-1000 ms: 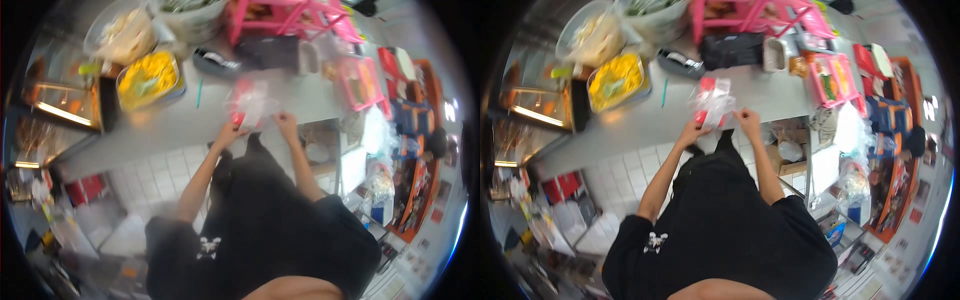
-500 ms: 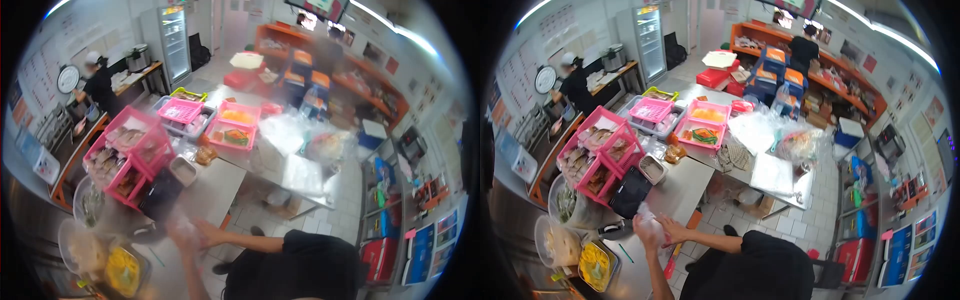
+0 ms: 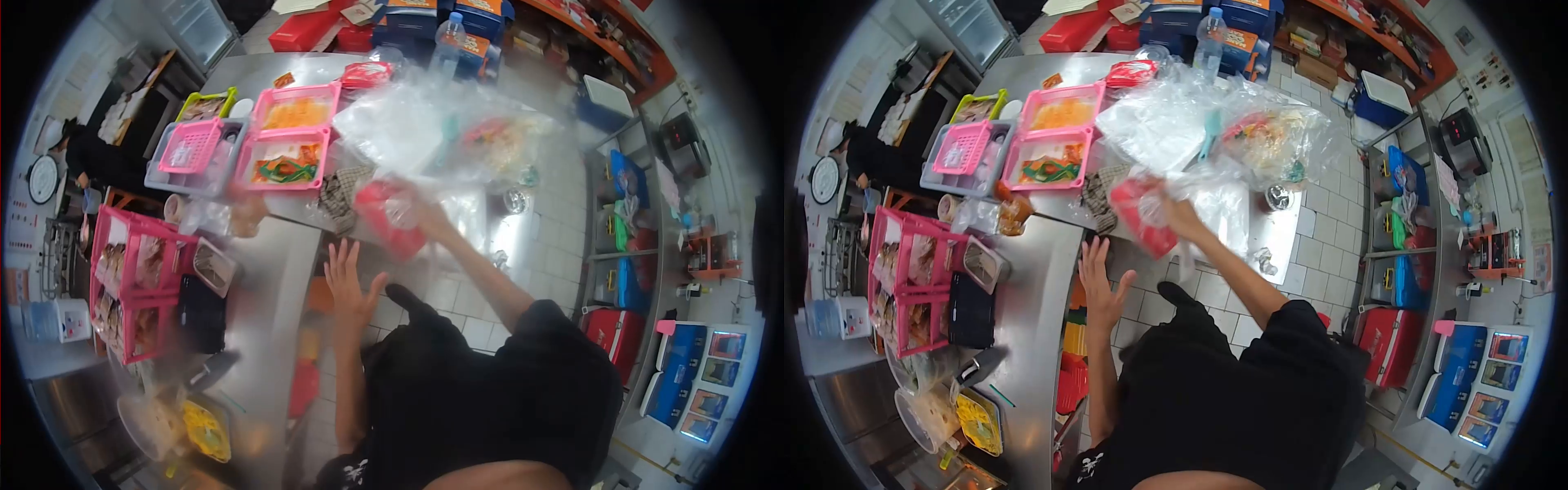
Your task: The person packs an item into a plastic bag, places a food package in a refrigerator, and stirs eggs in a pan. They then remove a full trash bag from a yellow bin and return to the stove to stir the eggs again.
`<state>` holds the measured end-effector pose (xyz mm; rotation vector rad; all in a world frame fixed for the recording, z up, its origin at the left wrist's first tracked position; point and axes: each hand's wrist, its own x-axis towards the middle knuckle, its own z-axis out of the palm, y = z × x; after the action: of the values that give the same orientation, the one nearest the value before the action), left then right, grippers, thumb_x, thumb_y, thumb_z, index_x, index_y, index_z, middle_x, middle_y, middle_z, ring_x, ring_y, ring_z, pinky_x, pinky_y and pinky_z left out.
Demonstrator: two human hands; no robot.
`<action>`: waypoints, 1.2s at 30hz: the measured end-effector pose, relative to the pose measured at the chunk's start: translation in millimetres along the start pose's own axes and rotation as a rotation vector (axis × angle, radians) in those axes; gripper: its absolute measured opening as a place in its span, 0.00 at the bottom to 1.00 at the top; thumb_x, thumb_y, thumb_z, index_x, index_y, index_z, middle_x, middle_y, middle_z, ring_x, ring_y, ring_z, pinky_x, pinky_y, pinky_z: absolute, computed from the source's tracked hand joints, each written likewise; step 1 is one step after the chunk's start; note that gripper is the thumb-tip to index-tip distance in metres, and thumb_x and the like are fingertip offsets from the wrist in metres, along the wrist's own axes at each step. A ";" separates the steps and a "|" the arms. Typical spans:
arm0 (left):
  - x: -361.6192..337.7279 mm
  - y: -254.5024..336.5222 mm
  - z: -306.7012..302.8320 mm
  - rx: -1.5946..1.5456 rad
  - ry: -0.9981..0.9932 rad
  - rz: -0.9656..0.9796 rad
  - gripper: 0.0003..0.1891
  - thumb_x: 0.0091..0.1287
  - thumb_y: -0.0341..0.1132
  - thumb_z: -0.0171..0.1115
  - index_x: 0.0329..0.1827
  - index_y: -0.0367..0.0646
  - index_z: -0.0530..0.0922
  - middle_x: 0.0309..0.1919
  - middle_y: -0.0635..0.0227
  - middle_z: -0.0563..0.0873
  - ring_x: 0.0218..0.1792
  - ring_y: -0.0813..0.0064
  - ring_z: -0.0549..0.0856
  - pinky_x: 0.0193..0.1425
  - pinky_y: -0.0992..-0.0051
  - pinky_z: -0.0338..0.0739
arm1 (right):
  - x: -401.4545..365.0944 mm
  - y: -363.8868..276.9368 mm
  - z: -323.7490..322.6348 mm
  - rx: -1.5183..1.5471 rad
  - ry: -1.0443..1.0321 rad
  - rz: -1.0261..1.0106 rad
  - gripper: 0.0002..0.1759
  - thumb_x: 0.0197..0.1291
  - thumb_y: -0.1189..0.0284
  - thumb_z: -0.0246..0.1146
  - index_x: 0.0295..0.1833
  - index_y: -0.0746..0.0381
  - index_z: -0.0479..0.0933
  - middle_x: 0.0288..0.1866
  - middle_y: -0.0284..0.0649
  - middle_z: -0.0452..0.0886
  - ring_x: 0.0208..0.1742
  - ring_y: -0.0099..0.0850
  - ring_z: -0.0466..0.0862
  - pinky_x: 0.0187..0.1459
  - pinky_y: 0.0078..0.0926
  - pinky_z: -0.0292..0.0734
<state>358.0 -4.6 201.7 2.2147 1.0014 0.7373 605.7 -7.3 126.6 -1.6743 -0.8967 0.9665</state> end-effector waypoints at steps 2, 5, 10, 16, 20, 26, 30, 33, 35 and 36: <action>-22.9 -23.8 27.9 -0.021 -0.165 -0.148 0.31 0.69 0.50 0.62 0.71 0.45 0.69 0.74 0.57 0.65 0.78 0.47 0.54 0.78 0.44 0.44 | -22.1 -76.5 -52.8 -0.130 0.113 -0.094 0.31 0.80 0.52 0.34 0.60 0.60 0.78 0.71 0.49 0.73 0.72 0.42 0.70 0.74 0.34 0.56; -42.3 -13.8 57.4 0.037 -0.219 -0.074 0.24 0.70 0.48 0.61 0.64 0.44 0.76 0.70 0.55 0.70 0.77 0.47 0.56 0.77 0.45 0.48 | -34.1 -31.8 -130.2 -0.345 0.283 0.028 0.30 0.78 0.51 0.36 0.65 0.61 0.72 0.70 0.49 0.73 0.72 0.44 0.69 0.74 0.36 0.56; -37.8 30.3 143.8 -0.383 -0.301 0.096 0.11 0.69 0.35 0.64 0.50 0.39 0.83 0.53 0.58 0.84 0.64 0.53 0.77 0.68 0.60 0.67 | -134.7 -101.9 -185.5 -0.181 0.481 -0.443 0.33 0.79 0.50 0.34 0.60 0.64 0.77 0.69 0.45 0.74 0.75 0.42 0.66 0.76 0.40 0.52; 40.4 166.1 153.9 -0.762 -0.392 0.088 0.12 0.74 0.35 0.57 0.39 0.36 0.84 0.40 0.60 0.88 0.43 0.70 0.86 0.51 0.68 0.78 | -249.8 -45.1 -299.8 -0.086 0.662 -0.057 0.34 0.78 0.48 0.35 0.63 0.64 0.75 0.67 0.44 0.76 0.72 0.43 0.70 0.74 0.36 0.57; 166.7 360.0 81.2 -0.798 0.299 0.732 0.23 0.75 0.49 0.47 0.55 0.37 0.76 0.50 0.57 0.80 0.54 0.59 0.78 0.60 0.60 0.69 | -326.1 56.9 -379.6 -0.226 0.716 0.442 0.28 0.80 0.57 0.38 0.64 0.66 0.73 0.66 0.47 0.76 0.70 0.42 0.72 0.73 0.33 0.58; 241.4 556.0 121.1 -0.804 0.593 1.405 0.29 0.76 0.62 0.35 0.60 0.48 0.73 0.59 0.68 0.77 0.65 0.63 0.70 0.71 0.56 0.60 | -351.5 190.2 -499.8 -0.395 0.476 0.659 0.26 0.71 0.66 0.46 0.69 0.70 0.67 0.61 0.61 0.76 0.59 0.54 0.78 0.58 0.49 0.73; 286.8 633.2 186.3 -0.782 0.752 1.499 0.28 0.76 0.60 0.38 0.59 0.49 0.74 0.58 0.69 0.79 0.62 0.65 0.73 0.68 0.58 0.63 | -298.5 173.6 -588.2 0.035 0.580 0.634 0.23 0.78 0.62 0.45 0.63 0.69 0.73 0.65 0.53 0.75 0.68 0.47 0.72 0.70 0.41 0.61; 319.7 664.6 226.5 -0.726 0.978 1.611 0.27 0.75 0.59 0.39 0.59 0.49 0.75 0.56 0.70 0.80 0.59 0.67 0.75 0.66 0.59 0.65 | -244.3 239.7 -645.7 0.000 0.614 0.214 0.27 0.79 0.57 0.41 0.65 0.66 0.74 0.67 0.49 0.76 0.72 0.41 0.69 0.71 0.37 0.61; 340.6 667.1 246.5 -0.647 1.061 1.676 0.26 0.75 0.59 0.41 0.59 0.50 0.75 0.56 0.70 0.81 0.58 0.68 0.76 0.65 0.60 0.67 | -179.0 251.1 -692.1 0.067 0.506 0.305 0.26 0.78 0.56 0.43 0.64 0.65 0.74 0.63 0.48 0.79 0.67 0.43 0.74 0.69 0.36 0.65; 350.4 665.0 257.1 -0.590 1.040 1.665 0.25 0.75 0.58 0.41 0.58 0.50 0.75 0.55 0.71 0.82 0.57 0.68 0.77 0.64 0.60 0.68 | -167.6 218.9 -706.4 0.070 0.411 0.578 0.25 0.77 0.57 0.45 0.63 0.65 0.75 0.60 0.48 0.81 0.64 0.43 0.77 0.67 0.36 0.67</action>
<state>1039.1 -160.1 580.0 1.5700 -1.0104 2.5196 1200.3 -477.1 101.6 -2.0168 -0.0985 0.9526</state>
